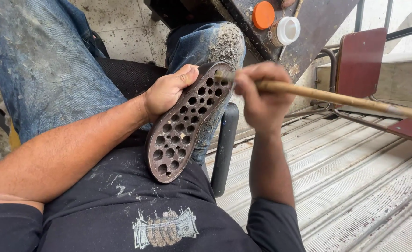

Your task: Applying adhesive or primer to a shoe sole using a brush at a repair bench

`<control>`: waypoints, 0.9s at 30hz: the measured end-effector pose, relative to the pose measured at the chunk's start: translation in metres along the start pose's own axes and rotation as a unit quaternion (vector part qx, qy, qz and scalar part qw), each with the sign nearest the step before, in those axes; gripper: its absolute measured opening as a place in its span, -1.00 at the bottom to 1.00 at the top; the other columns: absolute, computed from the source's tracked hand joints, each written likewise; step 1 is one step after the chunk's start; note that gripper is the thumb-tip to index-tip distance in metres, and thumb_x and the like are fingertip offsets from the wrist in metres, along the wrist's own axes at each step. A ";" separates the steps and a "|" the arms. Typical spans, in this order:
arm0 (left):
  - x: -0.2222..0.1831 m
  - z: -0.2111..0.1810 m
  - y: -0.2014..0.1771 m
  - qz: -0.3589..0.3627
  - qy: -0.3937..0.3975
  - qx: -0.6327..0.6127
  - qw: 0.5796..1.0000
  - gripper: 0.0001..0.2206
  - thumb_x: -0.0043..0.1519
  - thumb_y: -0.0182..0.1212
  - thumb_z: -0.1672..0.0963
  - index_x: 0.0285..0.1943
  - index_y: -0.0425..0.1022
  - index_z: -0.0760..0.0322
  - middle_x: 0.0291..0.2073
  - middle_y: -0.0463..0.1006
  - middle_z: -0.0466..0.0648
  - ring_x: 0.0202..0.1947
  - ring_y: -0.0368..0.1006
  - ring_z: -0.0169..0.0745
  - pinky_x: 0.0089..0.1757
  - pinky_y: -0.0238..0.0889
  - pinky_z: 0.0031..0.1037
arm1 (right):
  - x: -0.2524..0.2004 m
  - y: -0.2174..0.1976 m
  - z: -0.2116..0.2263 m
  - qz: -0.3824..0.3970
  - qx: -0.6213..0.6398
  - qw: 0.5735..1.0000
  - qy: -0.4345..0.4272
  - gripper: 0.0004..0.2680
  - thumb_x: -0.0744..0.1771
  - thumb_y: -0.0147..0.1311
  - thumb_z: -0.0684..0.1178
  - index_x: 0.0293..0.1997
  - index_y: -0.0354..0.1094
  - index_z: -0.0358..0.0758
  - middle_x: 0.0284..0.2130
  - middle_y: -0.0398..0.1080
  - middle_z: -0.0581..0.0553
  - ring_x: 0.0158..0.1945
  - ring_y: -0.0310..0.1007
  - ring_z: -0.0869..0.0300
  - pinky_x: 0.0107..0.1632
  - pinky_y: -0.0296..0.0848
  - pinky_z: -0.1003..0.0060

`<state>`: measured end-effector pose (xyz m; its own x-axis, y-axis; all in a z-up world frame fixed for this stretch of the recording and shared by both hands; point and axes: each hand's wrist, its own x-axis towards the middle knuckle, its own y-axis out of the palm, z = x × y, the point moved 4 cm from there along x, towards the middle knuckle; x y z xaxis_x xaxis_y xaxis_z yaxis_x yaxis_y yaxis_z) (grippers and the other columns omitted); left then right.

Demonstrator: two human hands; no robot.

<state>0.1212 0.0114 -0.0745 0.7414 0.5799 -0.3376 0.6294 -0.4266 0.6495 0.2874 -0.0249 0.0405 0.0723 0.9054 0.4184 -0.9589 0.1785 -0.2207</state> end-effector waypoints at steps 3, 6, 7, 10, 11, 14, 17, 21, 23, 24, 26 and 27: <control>0.002 -0.003 -0.003 -0.006 0.007 0.029 1.000 -0.71 0.44 0.01 -0.01 0.15 0.54 0.13 -0.17 0.34 -0.12 0.05 0.21 -0.33 0.29 0.01 -0.37 | 0.012 -0.006 -0.001 -0.068 -0.023 0.996 -0.058 -0.89 0.35 0.22 -0.30 -0.23 0.30 -0.36 -0.33 0.50 -0.37 -0.43 0.52 0.17 -0.36 0.55 0.38; 0.000 0.000 -0.001 -0.002 0.004 0.026 1.000 -0.69 0.43 0.02 -0.02 0.18 0.53 0.12 -0.16 0.36 -0.11 0.07 0.22 -0.31 0.30 0.00 -0.30 | 0.009 0.001 -0.002 -0.019 -0.033 0.997 -0.069 -0.84 0.29 0.31 -0.33 -0.31 0.32 -0.36 -0.33 0.49 -0.35 -0.30 0.57 0.00 -0.26 0.54 0.28; -0.001 0.000 -0.001 -0.002 0.006 0.024 1.000 -0.70 0.44 0.01 -0.02 0.18 0.53 0.12 -0.17 0.36 -0.11 0.07 0.23 -0.32 0.30 0.00 -0.32 | 0.009 -0.003 -0.008 -0.027 -0.036 0.996 -0.073 -0.85 0.30 0.29 -0.33 -0.31 0.31 -0.36 -0.33 0.48 -0.36 -0.30 0.55 0.02 -0.25 0.54 0.28; 0.002 -0.003 0.000 0.004 0.006 0.030 1.000 -0.71 0.44 0.01 -0.02 0.16 0.53 0.11 -0.18 0.35 -0.12 0.06 0.23 -0.32 0.30 -0.01 -0.34 | 0.010 -0.014 -0.005 -0.037 -0.073 0.993 -0.086 -0.85 0.32 0.28 -0.32 -0.31 0.29 -0.36 -0.33 0.47 -0.35 -0.27 0.53 0.01 -0.21 0.52 0.28; 0.001 -0.003 0.000 0.000 0.002 0.034 0.999 -0.71 0.44 0.01 -0.02 0.15 0.54 0.10 -0.20 0.34 -0.13 0.05 0.23 -0.32 0.30 -0.02 -0.34 | 0.009 -0.017 -0.002 -0.036 -0.098 0.990 -0.090 -0.84 0.33 0.28 -0.30 -0.32 0.29 -0.36 -0.32 0.47 -0.34 -0.23 0.54 -0.01 -0.17 0.50 0.27; -0.005 -0.011 0.006 -0.007 0.014 0.036 0.999 -0.74 0.44 0.03 -0.02 0.10 0.54 0.10 -0.18 0.38 -0.12 0.06 0.22 -0.35 0.29 0.02 -0.35 | -0.001 -0.013 -0.001 -0.046 -0.100 0.993 -0.045 -0.88 0.31 0.26 -0.37 -0.32 0.35 -0.38 -0.43 0.45 -0.31 -0.46 0.42 0.13 -0.41 0.41 0.36; -0.007 -0.012 0.006 -0.011 0.018 0.033 0.999 -0.74 0.44 0.02 -0.02 0.11 0.54 0.10 -0.19 0.38 -0.12 0.05 0.22 -0.35 0.29 0.02 -0.36 | -0.019 -0.009 0.006 -0.027 -0.091 0.995 0.005 -0.84 0.31 0.28 -0.34 -0.33 0.31 -0.36 -0.48 0.39 -0.27 -0.50 0.41 0.12 -0.44 0.35 0.36; -0.006 -0.011 0.006 -0.003 0.020 0.037 0.999 -0.74 0.44 0.02 -0.02 0.11 0.53 0.10 -0.20 0.38 -0.11 0.04 0.23 -0.35 0.28 0.03 -0.36 | -0.012 -0.020 -0.001 -0.077 -0.094 0.992 0.042 -0.86 0.33 0.26 -0.33 -0.25 0.29 -0.44 -0.55 0.37 -0.26 -0.61 0.33 0.23 -0.55 0.32 0.41; -0.001 -0.009 0.004 0.002 0.024 0.034 0.999 -0.74 0.44 0.01 -0.02 0.11 0.52 0.11 -0.19 0.38 -0.10 0.05 0.22 -0.34 0.28 0.02 -0.36 | -0.004 -0.033 0.000 -0.108 -0.153 0.982 -0.036 -0.85 0.33 0.28 -0.35 -0.28 0.29 -0.44 -0.57 0.38 -0.30 -0.67 0.35 0.20 -0.60 0.29 0.41; 0.000 -0.009 0.003 0.001 0.026 0.034 0.999 -0.74 0.44 0.01 -0.02 0.11 0.52 0.11 -0.19 0.38 -0.10 0.05 0.22 -0.34 0.28 0.02 -0.36 | -0.004 -0.029 0.001 -0.107 -0.152 0.982 -0.038 -0.85 0.33 0.28 -0.35 -0.28 0.29 -0.44 -0.57 0.38 -0.30 -0.67 0.35 0.20 -0.60 0.29 0.41; -0.001 -0.008 0.002 0.003 0.028 0.031 0.999 -0.74 0.44 0.01 -0.01 0.11 0.50 0.12 -0.18 0.39 -0.09 0.06 0.22 -0.32 0.28 0.01 -0.34 | -0.008 -0.018 -0.001 -0.061 -0.081 0.994 0.031 -0.83 0.30 0.32 -0.36 -0.26 0.30 -0.45 -0.57 0.36 -0.29 -0.62 0.34 0.22 -0.56 0.33 0.40; -0.006 -0.010 0.006 0.001 0.025 0.030 0.999 -0.74 0.44 0.01 -0.01 0.11 0.50 0.12 -0.18 0.39 -0.09 0.06 0.22 -0.32 0.28 0.01 -0.34 | -0.006 -0.018 -0.005 -0.061 -0.079 0.994 0.034 -0.83 0.30 0.32 -0.36 -0.26 0.30 -0.45 -0.57 0.36 -0.29 -0.62 0.34 0.22 -0.56 0.33 0.40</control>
<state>0.1178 0.0126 -0.0617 0.7311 0.6122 -0.3014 0.6420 -0.4675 0.6077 0.3053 -0.0311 0.0374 0.2096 0.8963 0.3908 -0.8867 0.3427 -0.3104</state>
